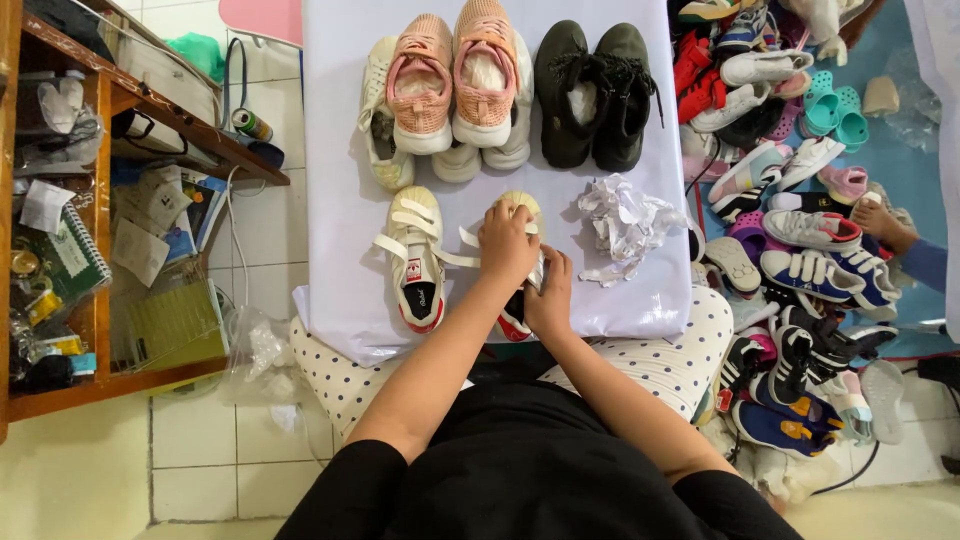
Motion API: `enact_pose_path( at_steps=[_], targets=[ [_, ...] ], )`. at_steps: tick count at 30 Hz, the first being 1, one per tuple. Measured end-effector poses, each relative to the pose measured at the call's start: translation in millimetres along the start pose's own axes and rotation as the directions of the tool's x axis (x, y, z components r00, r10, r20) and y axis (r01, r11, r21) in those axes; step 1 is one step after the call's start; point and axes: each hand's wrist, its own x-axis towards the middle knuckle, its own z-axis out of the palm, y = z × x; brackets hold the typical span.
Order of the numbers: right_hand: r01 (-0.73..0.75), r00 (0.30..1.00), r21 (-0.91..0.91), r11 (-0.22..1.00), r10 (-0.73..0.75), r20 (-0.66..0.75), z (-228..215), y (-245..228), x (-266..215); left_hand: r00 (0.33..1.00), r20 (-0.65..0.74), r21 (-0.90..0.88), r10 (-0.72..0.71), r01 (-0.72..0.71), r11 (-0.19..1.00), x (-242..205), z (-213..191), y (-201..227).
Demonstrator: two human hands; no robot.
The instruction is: The person stuffs crumpled white paper into a pair of white sneakers with red accents, then adjusts the velcro straps on both shoes. The person continues to adjust the straps and re-stuff the paper inside the shoes.
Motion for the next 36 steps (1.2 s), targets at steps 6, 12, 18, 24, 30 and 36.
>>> enact_pose_path(
  at_steps=[6, 12, 18, 24, 30, 36],
  targets=[
    [-0.028, 1.000, 0.022, 0.999, 0.029, -0.012, 2.1, 0.4, 0.9, 0.974, -0.197, 0.032, 0.108, -0.103, 0.994, -4.1, 15.5, -13.5],
    [-0.010, 1.000, 0.025, 1.000, 0.010, 0.003, 0.5, 1.7, 0.2, 0.995, -0.083, 0.127, 0.050, -0.039, 0.991, -8.8, -13.0, 6.9],
    [0.026, 0.999, 0.021, 0.999, -0.025, -0.025, -2.1, -4.1, -1.1, 0.990, 0.126, 0.001, -0.057, 0.057, 0.998, 15.6, -8.7, -14.6],
    [-0.036, 0.999, -0.012, 0.999, 0.037, 0.016, -1.7, -3.8, 0.4, 1.000, -0.027, -0.177, 0.001, -0.006, 0.984, 5.3, 7.0, -18.0],
    [-0.046, 0.987, -0.152, 0.987, 0.069, 0.148, -8.6, -28.7, 6.9, 0.990, -0.143, -0.272, 0.011, -0.050, 0.961, 4.8, 16.6, -25.9],
    [-0.031, 0.966, -0.420, 0.907, 0.135, 0.220, -2.4, -12.4, 11.1, 0.979, -0.206, -0.282, 0.007, -0.066, 0.957, 5.5, 21.9, -28.5]
  ],
)
